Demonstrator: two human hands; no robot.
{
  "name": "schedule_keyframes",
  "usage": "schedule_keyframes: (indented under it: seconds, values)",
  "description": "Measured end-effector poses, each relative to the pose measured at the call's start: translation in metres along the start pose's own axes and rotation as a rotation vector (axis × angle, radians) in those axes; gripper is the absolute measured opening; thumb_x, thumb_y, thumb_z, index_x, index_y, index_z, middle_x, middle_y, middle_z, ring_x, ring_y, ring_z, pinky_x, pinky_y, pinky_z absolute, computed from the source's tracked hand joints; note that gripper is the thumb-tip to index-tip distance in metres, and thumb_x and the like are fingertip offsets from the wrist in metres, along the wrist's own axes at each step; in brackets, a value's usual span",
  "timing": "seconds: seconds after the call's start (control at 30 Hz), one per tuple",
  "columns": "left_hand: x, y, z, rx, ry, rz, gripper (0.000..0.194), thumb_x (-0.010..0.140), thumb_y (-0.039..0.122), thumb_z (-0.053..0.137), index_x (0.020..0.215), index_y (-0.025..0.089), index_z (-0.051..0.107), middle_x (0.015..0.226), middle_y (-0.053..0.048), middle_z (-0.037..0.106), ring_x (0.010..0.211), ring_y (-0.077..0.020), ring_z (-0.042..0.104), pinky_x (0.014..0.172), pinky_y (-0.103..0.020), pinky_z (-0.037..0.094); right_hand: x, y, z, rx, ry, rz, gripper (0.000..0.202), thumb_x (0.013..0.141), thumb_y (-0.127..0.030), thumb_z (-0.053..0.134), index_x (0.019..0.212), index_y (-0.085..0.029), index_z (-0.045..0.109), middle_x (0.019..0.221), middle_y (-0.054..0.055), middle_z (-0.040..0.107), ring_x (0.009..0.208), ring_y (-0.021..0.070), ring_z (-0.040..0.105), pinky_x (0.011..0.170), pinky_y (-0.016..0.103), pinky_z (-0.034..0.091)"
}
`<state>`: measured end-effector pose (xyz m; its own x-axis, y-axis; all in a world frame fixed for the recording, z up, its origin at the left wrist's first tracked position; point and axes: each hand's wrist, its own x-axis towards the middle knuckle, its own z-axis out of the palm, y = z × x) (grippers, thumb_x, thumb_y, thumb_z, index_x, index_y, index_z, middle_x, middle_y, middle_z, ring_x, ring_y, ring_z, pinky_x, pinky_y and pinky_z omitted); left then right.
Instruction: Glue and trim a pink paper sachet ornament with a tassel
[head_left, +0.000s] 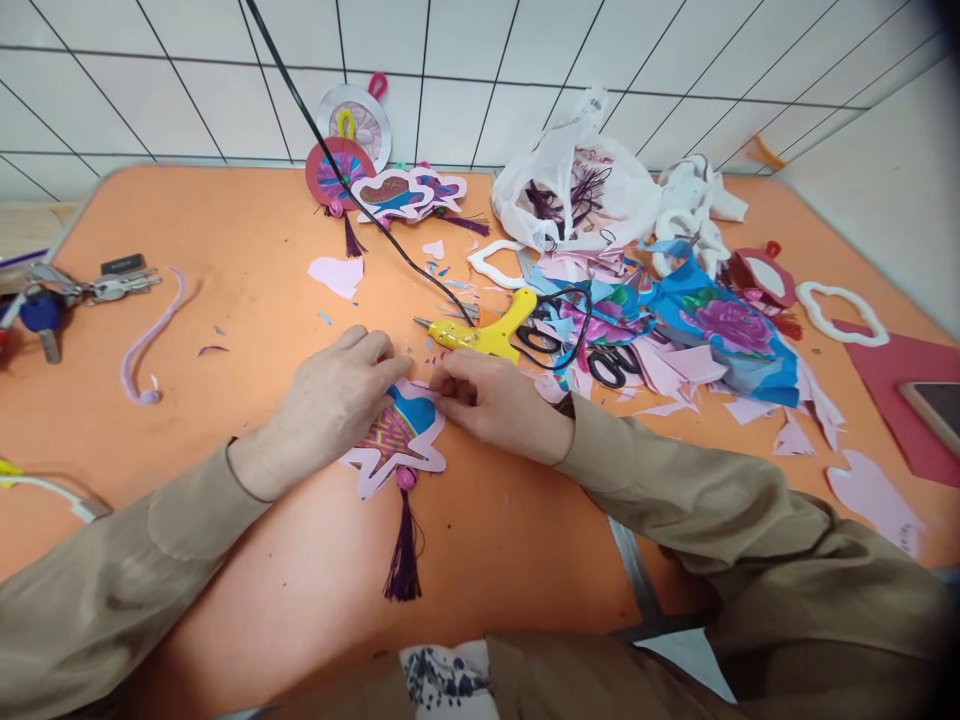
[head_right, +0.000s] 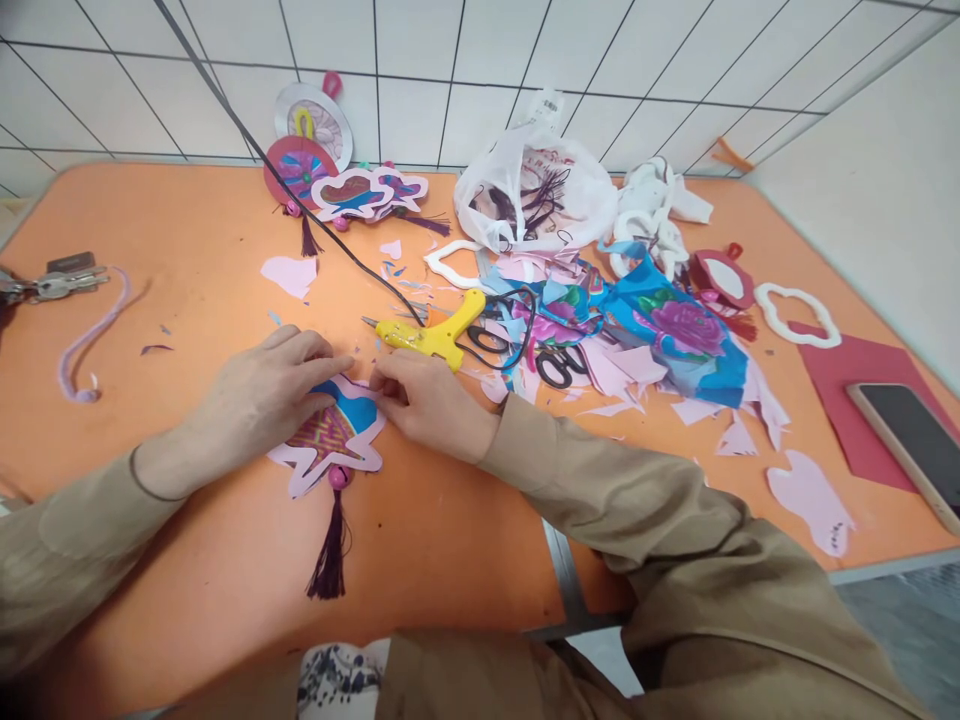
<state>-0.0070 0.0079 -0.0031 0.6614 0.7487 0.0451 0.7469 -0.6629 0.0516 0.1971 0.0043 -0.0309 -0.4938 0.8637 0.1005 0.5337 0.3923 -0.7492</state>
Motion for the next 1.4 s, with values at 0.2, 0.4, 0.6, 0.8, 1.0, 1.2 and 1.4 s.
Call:
schedule_keyframes:
  seconds: [0.2,0.4,0.6,0.8,1.0,1.2,1.4]
  values:
    - [-0.001,0.001,0.002,0.056,0.028,0.037,0.015,0.085,0.007,0.048,0.084,0.014,0.061,0.085,-0.009,0.060,0.081,-0.0246,0.051,0.062,-0.034,0.042,-0.001,0.000,0.001,-0.055,-0.021,-0.044,0.013,0.075,-0.005,0.057,0.074,-0.017,0.057,0.074,0.001,0.059,0.068,0.0135,0.054,0.063,0.027,0.043]
    - [0.000,0.001,-0.001,0.032,-0.027,0.098,0.020,0.089,0.010,0.046,0.075,0.016,0.059,0.078,-0.008,0.059,0.074,-0.0231,0.048,0.062,-0.034,0.041,-0.001,0.002,-0.018,-0.007,0.051,-0.122,0.009,0.084,-0.016,0.055,0.087,-0.017,0.063,0.076,0.004,0.063,0.064,0.0141,0.055,0.058,0.028,0.044]
    - [0.001,0.001,-0.004,0.006,-0.071,0.105,0.020,0.088,0.007,0.045,0.076,0.015,0.059,0.079,-0.009,0.060,0.074,-0.0230,0.049,0.064,-0.034,0.041,0.016,0.024,-0.068,-0.586,-0.010,-0.263,0.031,0.086,-0.009,0.045,0.110,-0.016,0.063,0.104,0.013,0.066,0.097,0.0264,0.056,0.082,0.040,0.045]
    - [0.001,0.000,-0.001,0.011,-0.040,0.115,0.022,0.091,0.010,0.044,0.073,0.016,0.057,0.076,-0.008,0.060,0.072,-0.0215,0.048,0.063,-0.033,0.041,0.022,0.040,-0.072,-0.819,-0.139,-0.260,0.032,0.083,-0.015,0.056,0.114,-0.019,0.062,0.114,0.014,0.060,0.106,0.0314,0.053,0.087,0.045,0.041]
    - [0.000,0.001,-0.002,-0.001,-0.026,0.119,0.021,0.088,0.008,0.047,0.071,0.017,0.055,0.075,-0.006,0.059,0.070,-0.0206,0.047,0.062,-0.033,0.040,0.023,0.041,-0.076,-0.742,-0.153,-0.272,0.034,0.085,-0.021,0.050,0.118,-0.021,0.058,0.114,0.015,0.054,0.100,0.0286,0.053,0.085,0.044,0.043]
    - [0.000,0.003,-0.004,-0.017,-0.085,0.082,0.016,0.087,0.008,0.049,0.075,0.016,0.056,0.077,-0.007,0.060,0.073,-0.0217,0.048,0.063,-0.033,0.041,0.020,0.031,-0.094,-0.239,-0.027,-0.311,0.024,0.088,-0.026,0.046,0.111,-0.022,0.048,0.114,0.010,0.055,0.099,0.0226,0.055,0.082,0.038,0.046]
    - [-0.001,0.005,-0.006,-0.025,-0.103,0.072,0.016,0.086,0.007,0.048,0.076,0.017,0.057,0.078,-0.007,0.060,0.074,-0.0221,0.049,0.063,-0.033,0.041,0.016,0.029,-0.096,-0.226,-0.044,-0.379,0.027,0.083,-0.049,0.057,0.081,-0.022,0.054,0.077,0.003,0.056,0.071,0.0173,0.053,0.066,0.032,0.041]
